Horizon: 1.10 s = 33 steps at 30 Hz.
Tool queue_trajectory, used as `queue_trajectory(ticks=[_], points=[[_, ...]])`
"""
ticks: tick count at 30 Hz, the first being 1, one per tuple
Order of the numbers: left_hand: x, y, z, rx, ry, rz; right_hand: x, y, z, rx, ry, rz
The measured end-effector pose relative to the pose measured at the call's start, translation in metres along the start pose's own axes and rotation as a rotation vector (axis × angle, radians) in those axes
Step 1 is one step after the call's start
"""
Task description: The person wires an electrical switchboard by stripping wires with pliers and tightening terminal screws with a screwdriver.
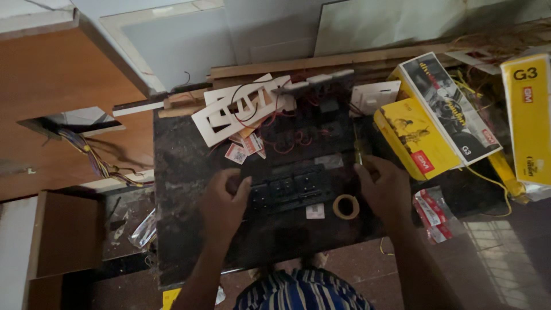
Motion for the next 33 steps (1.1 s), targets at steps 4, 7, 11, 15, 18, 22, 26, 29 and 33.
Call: queue_trajectory(ticks=[4,7,11,15,18,22,26,29,33], points=[[-0.022,-0.014,-0.023,0.215,-0.091,0.051,-0.012,-0.003,0.026,-0.002,0.07,-0.028],[-0.036,-0.027,-0.04,0.307,-0.088,0.078,-0.037,-0.014,0.055,-0.088,0.111,0.021],[-0.054,-0.037,-0.061,0.392,-0.102,0.069,-0.074,-0.021,0.092,-0.152,0.228,-0.047],[-0.066,-0.038,-0.078,0.409,-0.234,0.059,-0.101,-0.02,0.127,-0.075,0.611,-0.294],[-0.073,-0.048,-0.08,0.401,-0.187,0.121,-0.139,-0.056,0.13,0.215,0.43,-0.024],[-0.078,-0.068,-0.088,0.332,-0.26,0.248,-0.145,-0.089,0.13,0.508,0.545,-0.07],[-0.082,-0.069,-0.088,0.279,-0.357,0.179,-0.145,-0.083,0.124,0.4,0.564,-0.151],[-0.091,-0.066,-0.075,0.241,-0.316,0.164,-0.156,-0.053,0.115,0.182,0.409,-0.107],[-0.112,-0.062,-0.074,0.289,-0.244,0.086,-0.152,0.014,0.12,-0.202,0.366,-0.279]])
Point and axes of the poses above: each hand's wrist, its own x-axis away from the middle knuckle, its own y-axis out of the back of the hand, z = x × y, the point moved 6 cm from there along -x, towards the middle knuckle, and after that the axes turned 12 degrees about -y, right-handed, at the moved point
